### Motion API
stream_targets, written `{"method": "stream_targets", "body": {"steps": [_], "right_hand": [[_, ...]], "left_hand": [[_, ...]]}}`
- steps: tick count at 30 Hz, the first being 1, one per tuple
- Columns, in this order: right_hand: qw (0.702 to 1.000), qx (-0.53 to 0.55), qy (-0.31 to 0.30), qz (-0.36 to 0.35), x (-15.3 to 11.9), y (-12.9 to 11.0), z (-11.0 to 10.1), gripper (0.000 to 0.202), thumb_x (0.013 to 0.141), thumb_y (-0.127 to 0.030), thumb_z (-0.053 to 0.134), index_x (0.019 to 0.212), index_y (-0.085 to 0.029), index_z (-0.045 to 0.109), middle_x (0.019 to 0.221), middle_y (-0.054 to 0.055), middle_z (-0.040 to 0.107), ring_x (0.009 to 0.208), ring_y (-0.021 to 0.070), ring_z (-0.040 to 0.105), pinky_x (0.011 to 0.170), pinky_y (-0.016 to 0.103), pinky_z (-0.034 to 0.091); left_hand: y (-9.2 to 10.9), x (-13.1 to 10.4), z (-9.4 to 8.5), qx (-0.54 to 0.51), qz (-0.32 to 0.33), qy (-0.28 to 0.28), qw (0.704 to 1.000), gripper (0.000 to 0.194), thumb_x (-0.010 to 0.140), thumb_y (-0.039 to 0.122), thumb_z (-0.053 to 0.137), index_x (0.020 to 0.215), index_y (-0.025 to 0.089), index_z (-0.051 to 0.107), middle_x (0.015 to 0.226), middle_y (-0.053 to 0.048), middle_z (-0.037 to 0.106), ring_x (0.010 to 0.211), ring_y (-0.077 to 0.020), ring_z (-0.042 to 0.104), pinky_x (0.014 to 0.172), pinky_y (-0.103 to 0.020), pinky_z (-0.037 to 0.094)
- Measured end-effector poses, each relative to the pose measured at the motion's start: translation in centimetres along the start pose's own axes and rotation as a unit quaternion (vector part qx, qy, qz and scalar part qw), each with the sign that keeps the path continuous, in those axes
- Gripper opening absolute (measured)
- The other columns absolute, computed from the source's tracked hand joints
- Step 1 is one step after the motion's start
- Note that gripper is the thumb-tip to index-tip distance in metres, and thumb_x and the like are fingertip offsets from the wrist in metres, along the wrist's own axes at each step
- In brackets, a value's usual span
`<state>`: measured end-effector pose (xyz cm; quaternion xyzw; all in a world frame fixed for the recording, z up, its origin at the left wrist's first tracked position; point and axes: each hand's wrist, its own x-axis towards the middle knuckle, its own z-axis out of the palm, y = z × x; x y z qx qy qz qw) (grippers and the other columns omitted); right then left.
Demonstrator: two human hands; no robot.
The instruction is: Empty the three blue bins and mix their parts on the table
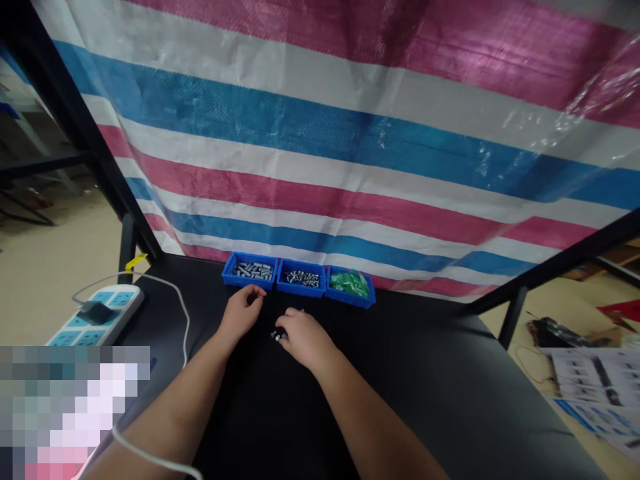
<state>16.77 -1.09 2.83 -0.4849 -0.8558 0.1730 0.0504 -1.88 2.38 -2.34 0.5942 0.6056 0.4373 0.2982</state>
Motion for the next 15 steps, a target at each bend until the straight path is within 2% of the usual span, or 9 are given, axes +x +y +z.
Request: {"method": "stream_targets", "body": {"steps": [3,6,12,15], "right_hand": [[0.999,-0.019,-0.003,0.037,-0.3,0.1,0.0,0.022,0.08,-0.015,0.071,0.101,-0.022,0.074,0.103,0.005,0.064,0.086,0.0179,0.064,0.077,0.027,0.046],[0.998,-0.036,-0.006,0.044,-0.7,-0.2,0.4,0.016,0.082,-0.013,0.067,0.094,-0.021,0.073,0.104,0.006,0.063,0.088,0.0194,0.064,0.078,0.028,0.047],[0.999,-0.03,0.0,0.033,-1.4,-1.1,1.5,0.023,0.084,-0.018,0.067,0.106,-0.023,0.071,0.106,0.006,0.063,0.087,0.0198,0.065,0.079,0.029,0.048],[0.999,-0.024,0.005,0.047,-1.2,-1.3,2.1,0.015,0.088,-0.021,0.063,0.101,-0.021,0.072,0.101,0.007,0.065,0.088,0.0205,0.066,0.08,0.029,0.049]], "left_hand": [[0.0,0.0,0.0,-0.005,0.002,0.0,1.0,0.016,0.081,0.02,0.053,0.088,0.02,0.068,0.079,0.001,0.068,0.064,-0.0136,0.054,0.062,-0.025,0.04],[0.0,0.0,0.0,-0.007,0.004,-0.002,1.0,0.017,0.081,0.019,0.053,0.088,0.02,0.068,0.077,0.001,0.067,0.062,-0.0133,0.053,0.061,-0.025,0.039],[0.1,-0.2,0.0,-0.005,0.004,0.0,1.0,0.016,0.081,0.019,0.053,0.088,0.02,0.068,0.076,0.001,0.066,0.06,-0.0125,0.052,0.06,-0.024,0.039],[0.1,-0.2,0.0,-0.004,0.003,0.001,1.0,0.016,0.082,0.019,0.053,0.088,0.02,0.068,0.075,0.001,0.066,0.06,-0.0125,0.052,0.061,-0.024,0.039]]}}
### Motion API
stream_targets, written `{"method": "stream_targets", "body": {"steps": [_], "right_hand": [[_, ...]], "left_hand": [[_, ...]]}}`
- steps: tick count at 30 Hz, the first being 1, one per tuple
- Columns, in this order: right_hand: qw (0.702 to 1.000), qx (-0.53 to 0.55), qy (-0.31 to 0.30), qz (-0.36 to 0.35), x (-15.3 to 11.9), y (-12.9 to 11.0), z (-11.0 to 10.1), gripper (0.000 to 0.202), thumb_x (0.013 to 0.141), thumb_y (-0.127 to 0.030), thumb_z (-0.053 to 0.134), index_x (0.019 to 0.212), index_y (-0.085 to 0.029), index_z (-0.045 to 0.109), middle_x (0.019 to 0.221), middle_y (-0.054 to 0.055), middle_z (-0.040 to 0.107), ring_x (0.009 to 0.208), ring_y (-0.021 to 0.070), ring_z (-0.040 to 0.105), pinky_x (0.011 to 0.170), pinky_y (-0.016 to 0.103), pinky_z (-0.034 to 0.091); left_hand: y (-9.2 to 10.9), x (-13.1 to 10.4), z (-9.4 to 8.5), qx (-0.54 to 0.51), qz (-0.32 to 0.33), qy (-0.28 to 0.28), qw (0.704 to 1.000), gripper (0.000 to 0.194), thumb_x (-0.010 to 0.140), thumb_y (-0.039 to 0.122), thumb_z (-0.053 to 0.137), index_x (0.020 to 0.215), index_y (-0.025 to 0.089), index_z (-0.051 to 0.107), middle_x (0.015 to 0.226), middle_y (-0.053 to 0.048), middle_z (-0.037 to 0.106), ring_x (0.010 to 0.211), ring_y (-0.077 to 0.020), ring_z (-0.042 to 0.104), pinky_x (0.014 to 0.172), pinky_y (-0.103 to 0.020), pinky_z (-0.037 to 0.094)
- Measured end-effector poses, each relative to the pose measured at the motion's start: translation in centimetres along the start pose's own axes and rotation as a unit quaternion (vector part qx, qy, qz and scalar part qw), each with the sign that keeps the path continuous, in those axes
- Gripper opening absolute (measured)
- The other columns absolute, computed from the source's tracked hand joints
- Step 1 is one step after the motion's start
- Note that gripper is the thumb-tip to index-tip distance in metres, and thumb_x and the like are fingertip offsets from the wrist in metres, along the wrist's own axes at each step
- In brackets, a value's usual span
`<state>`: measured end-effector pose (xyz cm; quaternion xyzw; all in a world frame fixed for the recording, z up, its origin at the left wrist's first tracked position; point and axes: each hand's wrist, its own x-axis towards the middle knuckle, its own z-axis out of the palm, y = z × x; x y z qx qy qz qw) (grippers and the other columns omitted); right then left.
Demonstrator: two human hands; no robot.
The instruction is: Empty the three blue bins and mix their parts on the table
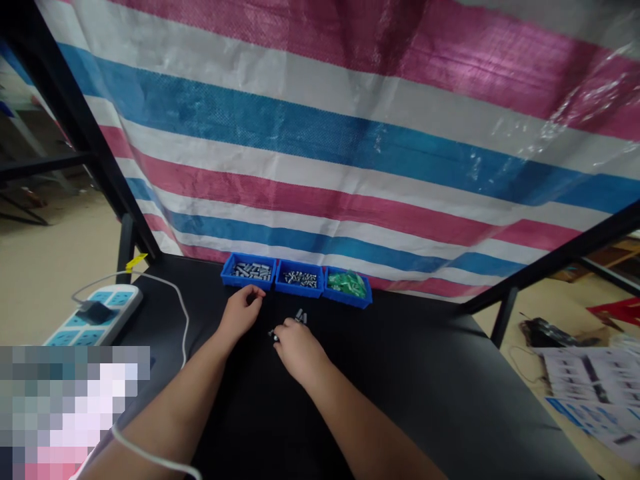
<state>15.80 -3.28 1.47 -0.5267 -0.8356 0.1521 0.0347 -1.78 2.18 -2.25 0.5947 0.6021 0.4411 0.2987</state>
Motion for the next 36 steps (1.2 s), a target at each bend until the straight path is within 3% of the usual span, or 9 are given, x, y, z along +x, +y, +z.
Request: {"method": "stream_targets", "body": {"steps": [7,13,15,19,21,26,30,34,36], "right_hand": [[0.993,0.105,0.048,-0.022,0.2,0.9,0.1,0.012,0.084,-0.014,0.065,0.09,-0.021,0.074,0.09,0.004,0.066,0.075,0.0149,0.065,0.072,0.025,0.05],[0.956,0.183,0.228,-0.029,3.9,4.4,-4.3,0.009,0.086,-0.02,0.065,0.09,-0.02,0.073,0.09,0.004,0.069,0.071,0.0141,0.065,0.07,0.027,0.054],[0.951,0.169,0.259,0.005,6.0,6.0,-5.8,0.01,0.085,-0.02,0.066,0.092,-0.02,0.073,0.09,0.005,0.071,0.072,0.0152,0.066,0.072,0.029,0.054],[0.963,0.09,0.228,0.113,10.2,8.0,-7.1,0.012,0.073,-0.012,0.075,0.084,-0.017,0.072,0.077,0.006,0.071,0.072,0.0191,0.067,0.074,0.031,0.053],[0.962,0.083,0.233,0.114,12.0,7.3,-6.5,0.012,0.072,-0.013,0.078,0.08,-0.017,0.07,0.076,0.005,0.071,0.074,0.0194,0.067,0.076,0.032,0.053],[0.949,0.208,0.233,0.038,15.1,3.1,-4.1,0.022,0.074,-0.028,0.081,0.089,-0.018,0.069,0.085,0.002,0.073,0.076,0.0166,0.068,0.075,0.028,0.054],[0.956,0.183,0.228,0.029,13.6,2.0,-3.6,0.004,0.082,-0.021,0.069,0.085,-0.019,0.07,0.079,0.002,0.072,0.071,0.0162,0.067,0.071,0.027,0.052],[0.978,0.115,0.174,0.03,9.2,3.7,-3.9,0.012,0.081,-0.015,0.064,0.082,-0.021,0.074,0.074,0.001,0.071,0.069,0.0162,0.065,0.07,0.027,0.048],[0.989,0.098,0.115,-0.001,6.9,4.8,-3.9,0.018,0.078,-0.01,0.063,0.085,-0.022,0.075,0.078,0.001,0.072,0.073,0.016,0.065,0.073,0.026,0.048]], "left_hand": [[-0.4,0.1,0.1,-0.01,0.001,0.0,1.0,0.016,0.082,0.019,0.054,0.089,0.02,0.068,0.077,0.001,0.067,0.063,-0.0131,0.054,0.061,-0.024,0.039],[-0.3,0.2,0.1,-0.018,-0.007,0.003,1.0,0.014,0.082,0.02,0.055,0.087,0.02,0.068,0.075,0.001,0.065,0.061,-0.0124,0.052,0.06,-0.023,0.039],[-0.3,0.2,0.0,-0.019,-0.011,0.002,1.0,0.013,0.081,0.02,0.056,0.087,0.02,0.068,0.073,0.001,0.064,0.06,-0.0125,0.051,0.06,-0.023,0.038],[-0.1,0.2,-0.1,-0.012,-0.009,0.006,1.0,0.015,0.082,0.019,0.054,0.087,0.02,0.068,0.074,0.001,0.065,0.062,-0.0133,0.054,0.061,-0.024,0.039],[-0.1,0.3,-0.2,-0.01,-0.008,0.011,1.0,0.015,0.083,0.019,0.054,0.088,0.02,0.069,0.076,0.001,0.066,0.062,-0.0133,0.054,0.062,-0.024,0.039],[-0.3,0.4,-0.3,-0.011,-0.01,0.016,1.0,0.015,0.082,0.019,0.055,0.088,0.02,0.069,0.075,0.001,0.067,0.062,-0.0137,0.054,0.061,-0.024,0.039],[-0.3,0.4,-0.4,-0.008,-0.014,0.015,1.0,0.016,0.082,0.02,0.054,0.089,0.021,0.069,0.076,0.001,0.067,0.063,-0.0137,0.054,0.062,-0.024,0.04],[-0.1,0.3,-0.3,-0.008,-0.005,0.013,1.0,0.016,0.082,0.019,0.054,0.088,0.02,0.069,0.08,0.0,0.068,0.064,-0.0134,0.055,0.063,-0.024,0.04],[-0.1,0.2,-0.2,-0.008,-0.004,0.009,1.0,0.016,0.081,0.019,0.054,0.088,0.02,0.069,0.08,0.0,0.069,0.064,-0.0133,0.055,0.063,-0.024,0.04]]}}
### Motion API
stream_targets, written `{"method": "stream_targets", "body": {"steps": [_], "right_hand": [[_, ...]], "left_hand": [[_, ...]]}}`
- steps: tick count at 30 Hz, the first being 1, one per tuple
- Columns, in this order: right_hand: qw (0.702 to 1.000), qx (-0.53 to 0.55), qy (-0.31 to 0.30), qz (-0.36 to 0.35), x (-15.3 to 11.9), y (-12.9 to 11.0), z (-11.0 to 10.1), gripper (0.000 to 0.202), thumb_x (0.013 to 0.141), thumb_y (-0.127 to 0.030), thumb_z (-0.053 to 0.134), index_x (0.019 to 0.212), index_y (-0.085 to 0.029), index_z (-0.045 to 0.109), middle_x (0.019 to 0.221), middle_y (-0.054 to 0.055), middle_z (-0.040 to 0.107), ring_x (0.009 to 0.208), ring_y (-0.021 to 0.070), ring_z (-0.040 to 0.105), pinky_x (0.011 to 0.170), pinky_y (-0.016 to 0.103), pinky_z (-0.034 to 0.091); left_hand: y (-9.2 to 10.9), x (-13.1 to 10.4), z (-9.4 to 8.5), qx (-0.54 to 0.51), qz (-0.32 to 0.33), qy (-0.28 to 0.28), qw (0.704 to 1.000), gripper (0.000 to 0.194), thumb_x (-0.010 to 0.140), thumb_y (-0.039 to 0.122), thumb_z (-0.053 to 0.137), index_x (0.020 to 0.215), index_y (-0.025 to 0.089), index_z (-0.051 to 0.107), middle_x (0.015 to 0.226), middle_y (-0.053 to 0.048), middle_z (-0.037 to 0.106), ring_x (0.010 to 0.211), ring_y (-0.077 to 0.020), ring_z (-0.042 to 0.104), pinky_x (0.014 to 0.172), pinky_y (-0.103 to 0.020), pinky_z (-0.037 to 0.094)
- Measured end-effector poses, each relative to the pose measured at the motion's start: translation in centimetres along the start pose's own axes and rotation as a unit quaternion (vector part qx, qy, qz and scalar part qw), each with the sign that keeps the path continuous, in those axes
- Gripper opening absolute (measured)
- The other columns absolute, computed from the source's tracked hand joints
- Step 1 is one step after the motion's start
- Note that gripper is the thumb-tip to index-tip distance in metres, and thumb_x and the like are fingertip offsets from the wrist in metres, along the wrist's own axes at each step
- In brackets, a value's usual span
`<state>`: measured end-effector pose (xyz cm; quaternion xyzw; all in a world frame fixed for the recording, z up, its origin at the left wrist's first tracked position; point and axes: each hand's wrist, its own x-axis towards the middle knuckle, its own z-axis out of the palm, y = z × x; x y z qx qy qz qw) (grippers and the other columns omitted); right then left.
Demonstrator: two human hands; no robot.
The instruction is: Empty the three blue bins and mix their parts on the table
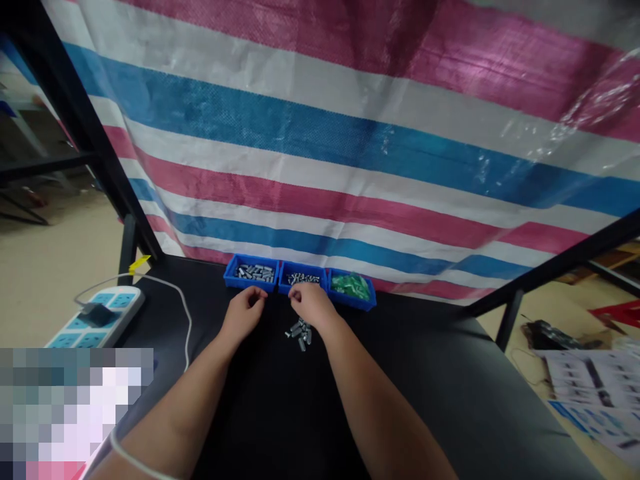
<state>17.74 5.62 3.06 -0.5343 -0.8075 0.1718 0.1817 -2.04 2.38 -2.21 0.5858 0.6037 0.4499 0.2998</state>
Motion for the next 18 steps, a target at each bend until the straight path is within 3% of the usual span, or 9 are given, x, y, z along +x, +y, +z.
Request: {"method": "stream_targets", "body": {"steps": [3,5,10,15,18], "right_hand": [[0.994,-0.009,-0.099,-0.045,-2.5,1.1,-0.3,0.026,0.076,-0.006,0.063,0.091,-0.022,0.077,0.092,0.002,0.071,0.08,0.0153,0.065,0.074,0.025,0.048],[0.99,-0.019,-0.126,-0.062,-3.4,1.4,-0.2,0.028,0.077,-0.006,0.063,0.094,-0.023,0.078,0.097,0.003,0.069,0.084,0.0154,0.065,0.076,0.025,0.047],[0.984,-0.053,-0.125,-0.116,-3.7,1.2,-0.2,0.016,0.08,-0.013,0.071,0.091,-0.022,0.076,0.095,0.004,0.068,0.097,0.0197,0.061,0.086,0.03,0.045],[0.992,-0.02,-0.069,-0.101,-4.4,0.3,-0.6,0.006,0.082,-0.015,0.07,0.086,-0.02,0.068,0.089,0.003,0.067,0.091,0.0181,0.061,0.08,0.028,0.044],[0.992,0.008,-0.071,-0.101,-5.0,-0.4,-0.2,0.01,0.082,-0.015,0.07,0.089,-0.021,0.066,0.089,0.001,0.066,0.087,0.0162,0.062,0.078,0.025,0.044]], "left_hand": [[0.0,0.0,0.2,0.004,-0.002,-0.007,1.0,0.016,0.082,0.02,0.054,0.088,0.021,0.068,0.077,0.001,0.067,0.062,-0.0134,0.054,0.061,-0.024,0.04],[0.0,-0.1,0.2,0.009,-0.003,-0.01,1.0,0.016,0.082,0.02,0.054,0.088,0.021,0.068,0.076,0.001,0.067,0.062,-0.0135,0.054,0.061,-0.024,0.04],[0.1,-0.2,0.2,0.02,0.0,-0.017,1.0,0.016,0.083,0.021,0.053,0.088,0.021,0.068,0.076,0.001,0.067,0.06,-0.0131,0.053,0.06,-0.025,0.039],[0.0,-0.2,0.2,0.018,0.0,-0.016,1.0,0.016,0.082,0.021,0.053,0.089,0.021,0.068,0.077,0.001,0.067,0.062,-0.0135,0.054,0.062,-0.025,0.039],[0.0,-0.1,0.2,0.016,0.005,-0.019,1.0,0.017,0.081,0.018,0.053,0.088,0.021,0.068,0.081,0.0,0.068,0.066,-0.0141,0.057,0.064,-0.025,0.041]]}}
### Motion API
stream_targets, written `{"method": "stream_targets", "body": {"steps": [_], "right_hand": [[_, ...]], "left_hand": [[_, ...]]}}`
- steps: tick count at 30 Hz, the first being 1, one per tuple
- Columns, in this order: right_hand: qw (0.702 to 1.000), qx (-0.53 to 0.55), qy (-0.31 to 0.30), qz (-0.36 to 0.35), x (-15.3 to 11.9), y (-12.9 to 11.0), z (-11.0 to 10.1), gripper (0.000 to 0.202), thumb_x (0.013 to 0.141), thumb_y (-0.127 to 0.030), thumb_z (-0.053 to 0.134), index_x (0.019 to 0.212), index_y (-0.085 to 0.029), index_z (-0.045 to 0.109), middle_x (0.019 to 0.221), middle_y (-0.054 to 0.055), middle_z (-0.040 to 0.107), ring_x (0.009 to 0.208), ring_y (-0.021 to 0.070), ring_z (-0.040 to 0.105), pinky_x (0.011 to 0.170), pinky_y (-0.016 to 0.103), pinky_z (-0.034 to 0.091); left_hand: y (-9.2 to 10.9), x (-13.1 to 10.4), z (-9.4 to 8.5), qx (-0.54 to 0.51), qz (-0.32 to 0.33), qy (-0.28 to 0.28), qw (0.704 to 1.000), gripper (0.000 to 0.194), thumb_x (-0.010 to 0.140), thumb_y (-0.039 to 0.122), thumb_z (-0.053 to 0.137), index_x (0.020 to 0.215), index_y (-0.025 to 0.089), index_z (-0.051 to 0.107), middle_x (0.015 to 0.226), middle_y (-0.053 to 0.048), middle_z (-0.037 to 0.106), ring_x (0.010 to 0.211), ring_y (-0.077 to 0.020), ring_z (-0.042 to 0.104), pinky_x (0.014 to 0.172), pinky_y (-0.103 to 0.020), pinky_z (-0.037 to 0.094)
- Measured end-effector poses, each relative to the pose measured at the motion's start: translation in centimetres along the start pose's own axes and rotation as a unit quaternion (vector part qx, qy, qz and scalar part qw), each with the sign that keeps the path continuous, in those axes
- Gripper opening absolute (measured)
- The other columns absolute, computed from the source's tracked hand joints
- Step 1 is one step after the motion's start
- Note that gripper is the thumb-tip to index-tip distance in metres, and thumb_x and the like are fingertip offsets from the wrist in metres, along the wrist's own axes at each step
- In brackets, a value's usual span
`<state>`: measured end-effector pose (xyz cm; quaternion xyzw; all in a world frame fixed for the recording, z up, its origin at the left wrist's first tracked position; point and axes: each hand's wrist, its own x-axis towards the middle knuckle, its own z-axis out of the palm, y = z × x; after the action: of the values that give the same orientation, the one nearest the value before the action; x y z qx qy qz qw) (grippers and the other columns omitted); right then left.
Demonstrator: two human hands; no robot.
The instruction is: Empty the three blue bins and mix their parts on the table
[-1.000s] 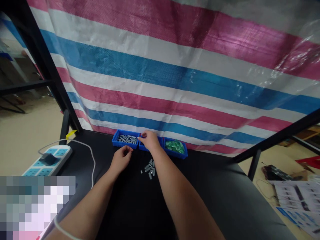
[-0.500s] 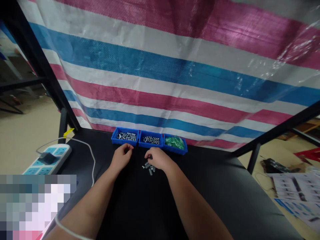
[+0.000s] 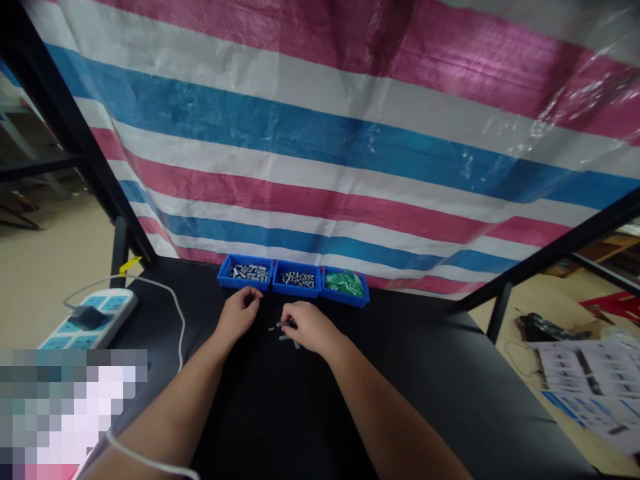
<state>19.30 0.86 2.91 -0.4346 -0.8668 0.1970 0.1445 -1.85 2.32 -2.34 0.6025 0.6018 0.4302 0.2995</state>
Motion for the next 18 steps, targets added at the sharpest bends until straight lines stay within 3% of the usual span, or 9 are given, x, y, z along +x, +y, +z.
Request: {"method": "stream_targets", "body": {"steps": [5,10,12,15,18], "right_hand": [[0.999,-0.017,-0.019,-0.038,0.8,-1.2,2.1,0.013,0.082,-0.011,0.068,0.089,-0.021,0.064,0.091,0.001,0.066,0.088,0.0156,0.061,0.077,0.024,0.042],[0.999,-0.052,0.005,-0.013,2.1,-1.8,3.4,0.011,0.08,-0.011,0.066,0.084,-0.021,0.063,0.081,0.0,0.065,0.076,0.0145,0.06,0.068,0.024,0.039],[0.999,-0.037,0.032,-0.006,2.7,-1.6,2.6,0.012,0.079,-0.011,0.066,0.084,-0.021,0.063,0.079,-0.001,0.066,0.073,0.0138,0.06,0.066,0.023,0.039],[0.992,-0.017,0.124,0.023,3.7,-0.6,0.2,0.008,0.081,-0.016,0.065,0.087,-0.021,0.066,0.079,-0.001,0.067,0.073,0.0138,0.061,0.068,0.023,0.042],[0.975,-0.047,0.197,0.096,4.9,0.9,-2.8,0.008,0.081,-0.021,0.067,0.089,-0.021,0.068,0.079,0.001,0.068,0.073,0.0156,0.063,0.07,0.025,0.044]], "left_hand": [[0.0,0.0,0.0,-0.003,0.002,0.002,1.0,0.017,0.082,0.019,0.053,0.089,0.02,0.068,0.084,0.0,0.07,0.067,-0.0141,0.057,0.064,-0.025,0.041],[0.1,0.0,-0.2,-0.003,0.007,-0.001,1.0,0.017,0.082,0.019,0.053,0.09,0.02,0.068,0.083,0.0,0.07,0.067,-0.0138,0.057,0.065,-0.025,0.041],[0.0,0.0,-0.2,-0.005,0.002,0.002,1.0,0.017,0.082,0.019,0.053,0.09,0.02,0.068,0.083,0.0,0.07,0.068,-0.0138,0.057,0.065,-0.025,0.041],[-0.2,0.1,-0.1,-0.007,-0.011,0.005,1.0,0.016,0.083,0.021,0.054,0.09,0.021,0.068,0.082,0.001,0.069,0.065,-0.0135,0.055,0.064,-0.025,0.04],[-0.3,0.2,-0.1,-0.008,-0.016,0.004,1.0,0.015,0.082,0.021,0.054,0.089,0.021,0.068,0.08,0.0,0.068,0.064,-0.0132,0.054,0.063,-0.025,0.039]]}}
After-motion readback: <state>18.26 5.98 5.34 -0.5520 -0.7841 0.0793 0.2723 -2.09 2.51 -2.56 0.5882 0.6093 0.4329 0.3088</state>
